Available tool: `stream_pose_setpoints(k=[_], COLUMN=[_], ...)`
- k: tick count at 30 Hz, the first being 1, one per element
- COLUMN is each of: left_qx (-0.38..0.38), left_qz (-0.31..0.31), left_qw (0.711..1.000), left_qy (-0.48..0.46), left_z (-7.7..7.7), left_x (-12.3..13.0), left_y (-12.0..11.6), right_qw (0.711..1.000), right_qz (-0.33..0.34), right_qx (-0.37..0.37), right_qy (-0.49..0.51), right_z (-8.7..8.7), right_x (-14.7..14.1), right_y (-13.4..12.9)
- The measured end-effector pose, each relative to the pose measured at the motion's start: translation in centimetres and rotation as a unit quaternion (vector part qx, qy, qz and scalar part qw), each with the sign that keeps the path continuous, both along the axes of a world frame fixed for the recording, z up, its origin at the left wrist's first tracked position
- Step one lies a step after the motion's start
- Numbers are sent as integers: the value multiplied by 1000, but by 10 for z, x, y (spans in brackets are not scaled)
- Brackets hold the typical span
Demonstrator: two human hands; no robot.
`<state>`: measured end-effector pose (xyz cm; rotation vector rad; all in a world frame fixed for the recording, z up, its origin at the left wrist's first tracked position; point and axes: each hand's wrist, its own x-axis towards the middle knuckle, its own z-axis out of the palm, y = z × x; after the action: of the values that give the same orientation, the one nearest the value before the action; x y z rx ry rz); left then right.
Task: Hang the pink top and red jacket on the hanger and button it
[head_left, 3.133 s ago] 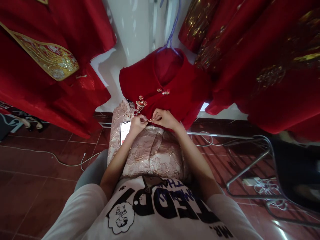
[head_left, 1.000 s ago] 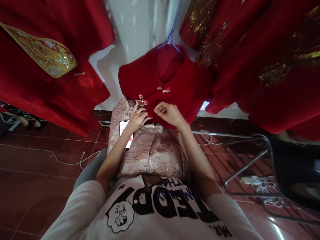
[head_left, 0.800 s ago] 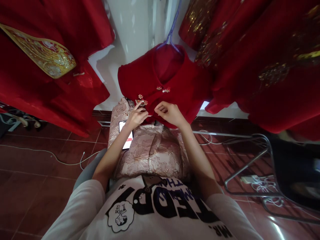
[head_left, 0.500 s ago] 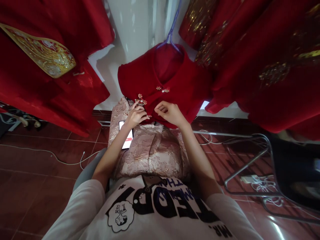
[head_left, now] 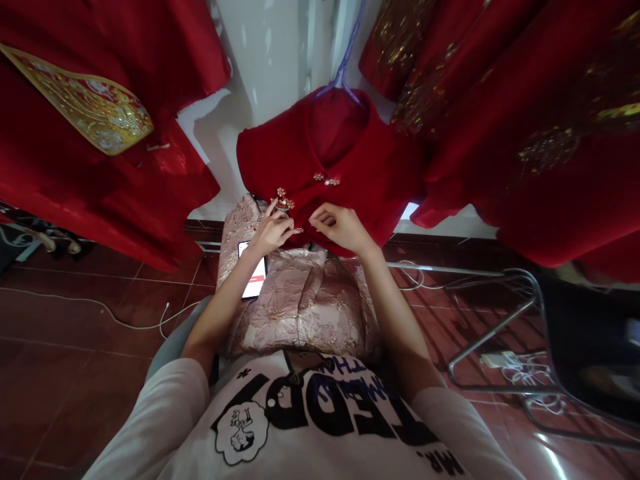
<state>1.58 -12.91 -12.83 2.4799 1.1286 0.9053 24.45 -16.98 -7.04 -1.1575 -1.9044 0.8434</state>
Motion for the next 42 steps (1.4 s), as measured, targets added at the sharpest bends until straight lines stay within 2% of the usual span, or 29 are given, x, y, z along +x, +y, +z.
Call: stream_pose_setpoints(k=[2, 4, 6, 8, 10, 12, 17, 23, 26, 28, 31, 37, 40, 42], left_qx=[-2, -2, -28, -91, -157, -207, -330, -356, -358, -344, -312, -255, -249, -256], left_qz=[21, 82, 150, 181, 183, 175, 125, 79, 67, 69, 89, 188, 203, 197], left_qw=[1000, 996, 981, 950, 904, 862, 778, 722, 714, 720, 742, 791, 803, 800], left_qy=[-11, -39, -116, -237, -352, -428, -520, -588, -598, -599, -587, -523, -502, -505], left_z=[-2, -7, -12, -14, -11, -6, 2, 0, 3, 5, 7, 15, 20, 23], left_x=[1, 3, 7, 10, 13, 14, 16, 18, 20, 23, 27, 32, 35, 37], left_y=[-3, -6, -4, 1, 9, 16, 18, 13, 10, 7, 6, 12, 10, 7], right_qw=[1000, 1000, 1000, 1000, 1000, 1000, 1000, 1000, 1000, 1000, 1000, 999, 998, 998], right_qz=[2, 3, 5, 7, 7, 6, 13, 16, 15, 15, 15, 36, 38, 40], right_qx=[7, 16, 23, 27, 27, 25, 16, 15, 16, 15, 14, -20, -25, -26], right_qy=[2, 3, 6, 10, 12, 12, 11, 6, 6, 5, 1, -34, -37, -40], right_z=[-1, -1, -2, -3, -3, -3, -2, -3, -3, -2, -2, -2, -2, -1], right_x=[1, 2, 3, 4, 4, 3, 3, 4, 4, 4, 4, 4, 1, 0], right_y=[0, 1, 1, 2, 2, 2, 2, 2, 2, 2, 2, 1, 0, 0])
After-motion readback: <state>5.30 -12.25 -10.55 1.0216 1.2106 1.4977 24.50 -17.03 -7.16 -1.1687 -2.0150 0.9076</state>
